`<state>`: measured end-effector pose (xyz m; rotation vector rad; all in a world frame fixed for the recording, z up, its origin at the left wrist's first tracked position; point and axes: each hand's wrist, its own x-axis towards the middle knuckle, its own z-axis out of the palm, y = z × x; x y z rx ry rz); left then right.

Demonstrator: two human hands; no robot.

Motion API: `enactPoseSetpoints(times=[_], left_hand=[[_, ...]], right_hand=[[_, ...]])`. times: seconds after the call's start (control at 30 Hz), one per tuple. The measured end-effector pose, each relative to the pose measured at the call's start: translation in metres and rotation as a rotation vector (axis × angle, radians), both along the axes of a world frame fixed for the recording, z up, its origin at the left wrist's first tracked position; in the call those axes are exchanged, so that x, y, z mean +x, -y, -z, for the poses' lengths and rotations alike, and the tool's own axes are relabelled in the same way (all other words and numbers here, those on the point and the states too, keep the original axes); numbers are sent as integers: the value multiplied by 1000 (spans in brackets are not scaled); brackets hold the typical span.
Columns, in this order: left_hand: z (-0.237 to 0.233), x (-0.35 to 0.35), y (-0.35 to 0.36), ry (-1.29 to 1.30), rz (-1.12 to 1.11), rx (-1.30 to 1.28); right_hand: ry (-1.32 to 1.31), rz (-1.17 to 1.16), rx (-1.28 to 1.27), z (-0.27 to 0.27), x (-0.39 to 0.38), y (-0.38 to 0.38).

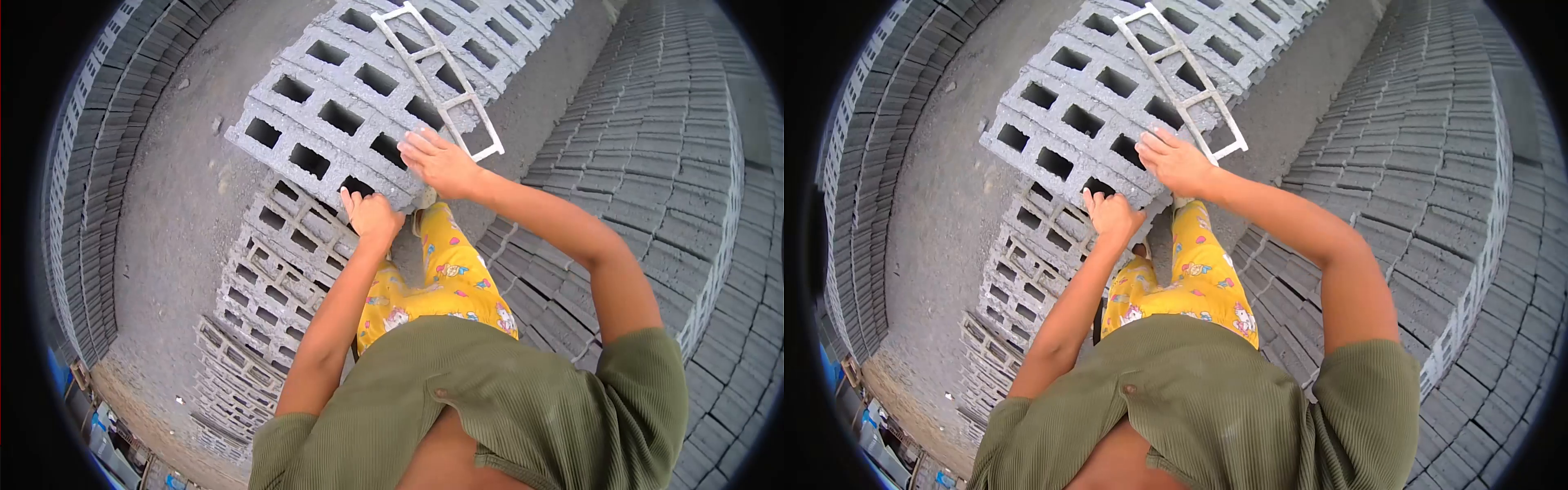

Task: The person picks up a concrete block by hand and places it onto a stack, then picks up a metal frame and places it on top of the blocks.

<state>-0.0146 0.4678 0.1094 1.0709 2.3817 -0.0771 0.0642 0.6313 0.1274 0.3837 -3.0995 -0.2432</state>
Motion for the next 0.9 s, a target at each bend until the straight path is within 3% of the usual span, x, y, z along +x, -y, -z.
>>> enactPoseSetpoints(times=[0.1,0.2,0.37,0.67,0.83,0.87,0.9], left_hand=[[8,-2,-3,27,-42,-46],[6,-4,-7,54,-69,-113],[2,-8,-6,97,-33,-112],[9,-8,-9,122,15,-222],[-54,-54,23,153,0,-106],[-80,-67,21,139,36,-197],[-78,-71,32,70,3,-127]], right_hand=[[201,-246,-38,27,-24,-10],[95,-313,-184,46,-37,-21],[553,-272,-203,34,-52,-21],[521,-263,-197,38,-50,-17],[544,-227,-354,-31,-82,3],[624,-215,-321,-49,-96,12],[664,-197,-327,-62,-105,16]])
